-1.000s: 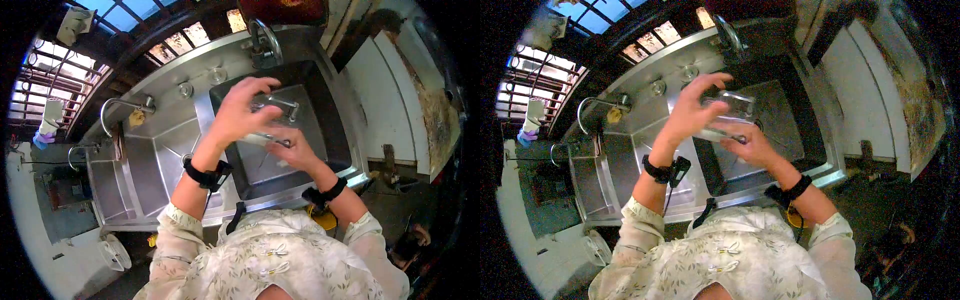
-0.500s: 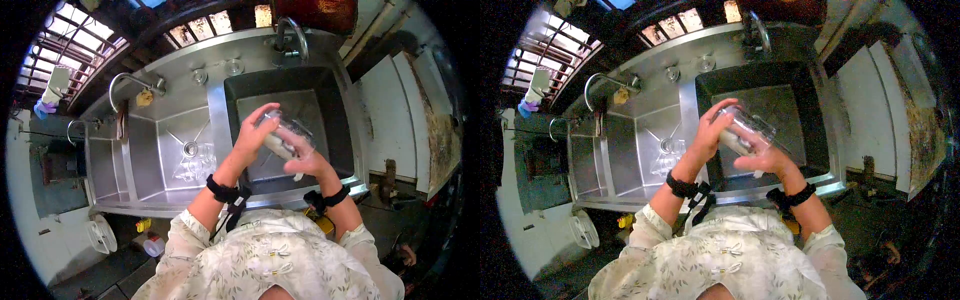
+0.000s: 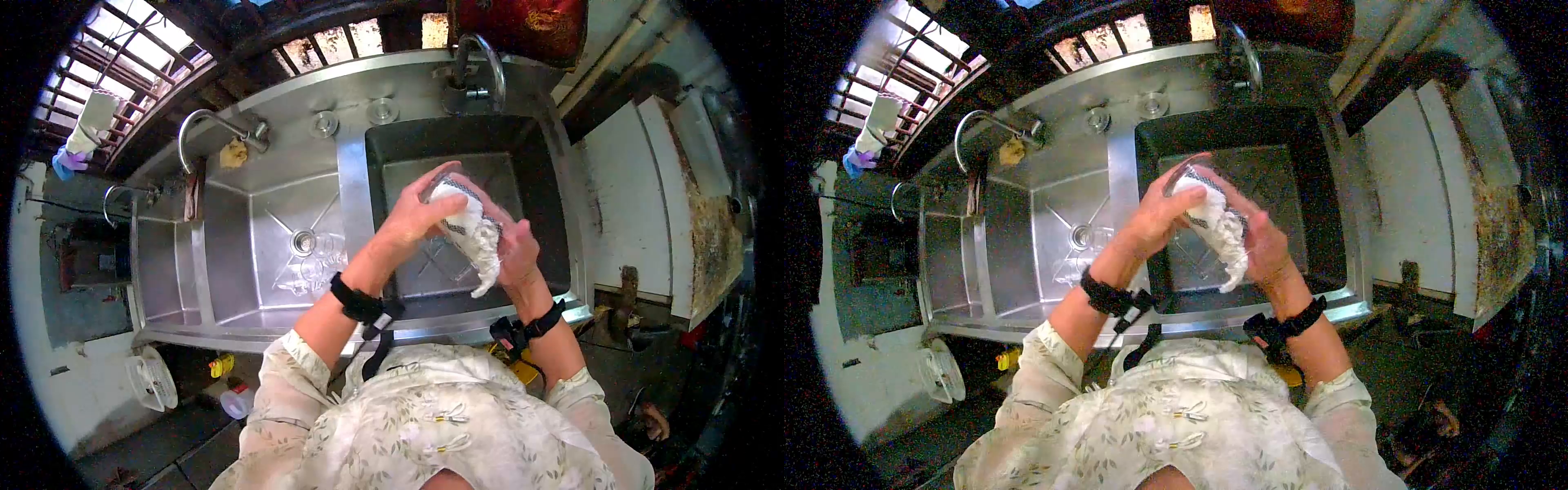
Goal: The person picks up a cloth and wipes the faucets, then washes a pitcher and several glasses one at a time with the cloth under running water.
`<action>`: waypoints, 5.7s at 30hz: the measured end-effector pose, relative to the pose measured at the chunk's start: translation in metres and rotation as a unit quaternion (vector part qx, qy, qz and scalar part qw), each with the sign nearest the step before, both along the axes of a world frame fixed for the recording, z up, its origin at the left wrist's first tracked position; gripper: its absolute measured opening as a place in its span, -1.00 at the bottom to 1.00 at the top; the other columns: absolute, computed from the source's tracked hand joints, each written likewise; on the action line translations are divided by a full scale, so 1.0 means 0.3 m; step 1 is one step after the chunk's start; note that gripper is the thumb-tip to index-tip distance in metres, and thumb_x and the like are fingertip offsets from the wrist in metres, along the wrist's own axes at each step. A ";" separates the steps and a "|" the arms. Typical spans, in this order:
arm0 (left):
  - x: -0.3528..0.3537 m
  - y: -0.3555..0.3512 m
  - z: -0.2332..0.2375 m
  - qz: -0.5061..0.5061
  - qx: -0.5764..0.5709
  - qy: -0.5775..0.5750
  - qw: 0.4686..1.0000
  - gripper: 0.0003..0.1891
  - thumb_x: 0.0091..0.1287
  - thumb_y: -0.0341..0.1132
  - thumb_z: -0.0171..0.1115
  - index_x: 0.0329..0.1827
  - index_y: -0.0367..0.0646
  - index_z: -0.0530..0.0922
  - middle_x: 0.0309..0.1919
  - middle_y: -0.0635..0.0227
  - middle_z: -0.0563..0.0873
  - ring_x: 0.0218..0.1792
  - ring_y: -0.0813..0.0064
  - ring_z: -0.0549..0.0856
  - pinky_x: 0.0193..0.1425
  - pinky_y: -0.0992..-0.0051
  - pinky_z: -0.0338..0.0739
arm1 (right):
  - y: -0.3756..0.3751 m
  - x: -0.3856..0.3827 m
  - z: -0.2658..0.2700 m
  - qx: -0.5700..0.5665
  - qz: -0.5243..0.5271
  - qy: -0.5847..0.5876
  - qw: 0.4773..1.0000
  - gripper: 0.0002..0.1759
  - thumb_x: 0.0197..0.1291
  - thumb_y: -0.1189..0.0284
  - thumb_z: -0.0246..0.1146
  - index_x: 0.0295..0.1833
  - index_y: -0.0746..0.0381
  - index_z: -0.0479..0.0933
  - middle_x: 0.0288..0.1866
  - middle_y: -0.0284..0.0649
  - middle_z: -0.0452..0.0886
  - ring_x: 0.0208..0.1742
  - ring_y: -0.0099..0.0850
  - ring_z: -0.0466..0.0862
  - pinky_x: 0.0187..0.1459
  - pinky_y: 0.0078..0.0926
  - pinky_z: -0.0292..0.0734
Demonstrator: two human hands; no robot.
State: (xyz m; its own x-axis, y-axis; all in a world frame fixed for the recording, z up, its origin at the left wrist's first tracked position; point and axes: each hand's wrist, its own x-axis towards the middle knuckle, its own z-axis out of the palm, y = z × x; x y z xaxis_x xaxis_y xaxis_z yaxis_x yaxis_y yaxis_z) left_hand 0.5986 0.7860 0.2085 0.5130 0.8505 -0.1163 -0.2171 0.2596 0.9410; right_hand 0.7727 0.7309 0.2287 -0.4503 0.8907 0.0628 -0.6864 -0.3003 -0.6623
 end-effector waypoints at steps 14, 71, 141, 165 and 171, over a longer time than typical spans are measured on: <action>-0.094 0.097 -0.061 0.173 -0.213 -0.066 0.959 -0.44 0.21 0.03 0.39 0.12 -0.16 0.49 -0.15 0.23 0.69 -0.31 0.24 0.78 -0.34 0.30 0.70 | -0.021 0.185 -0.140 0.294 -0.034 -0.584 0.756 -0.47 0.05 0.61 0.26 0.23 0.24 0.55 0.29 -0.05 0.53 0.27 -0.14 0.54 0.29 -0.31 0.40; -0.077 0.000 0.079 0.052 -0.084 -0.098 0.990 -0.20 0.23 -0.16 0.41 0.48 -0.24 0.25 0.06 0.28 0.64 0.04 0.47 0.64 0.10 0.44 0.57 | 0.111 -0.036 -0.018 0.325 -0.007 -0.408 0.853 -0.50 0.28 0.37 0.20 0.33 0.24 0.41 0.26 0.03 0.52 0.27 -0.07 0.52 0.29 -0.20 0.40; -0.149 -0.197 -0.096 0.175 -0.264 -0.054 0.947 -0.41 0.40 0.16 0.18 0.29 -0.09 0.44 -0.01 0.31 0.61 -0.06 0.30 0.67 -0.03 0.27 0.63 | 0.047 -0.252 -0.116 -0.093 -0.347 -0.041 0.932 -0.58 0.44 0.34 0.11 0.29 0.30 0.35 0.16 -0.02 0.57 0.13 -0.14 0.66 0.17 -0.22 0.61; -0.145 -0.204 -0.142 0.333 -0.296 -0.019 0.895 -0.75 0.48 -0.36 0.11 0.14 -0.21 0.37 -0.07 0.12 0.65 -0.36 0.32 0.72 -0.27 0.39 0.69 | -0.046 -0.223 -0.199 0.341 -0.396 -0.430 0.736 -0.66 0.35 0.43 0.08 0.15 0.35 0.54 0.16 0.00 0.61 0.28 -0.01 0.53 0.36 -0.07 0.31; -0.146 -0.153 -0.204 0.385 -0.224 -0.080 0.892 -0.75 0.43 -0.50 0.07 0.14 -0.18 0.41 -0.16 0.24 0.67 -0.42 0.46 0.65 -0.35 0.52 0.59 | -0.071 -0.241 -0.130 0.460 -0.317 -0.447 0.699 -0.76 0.26 0.29 0.24 -0.11 0.23 0.64 0.03 -0.10 0.65 0.16 0.01 0.56 0.34 0.04 0.24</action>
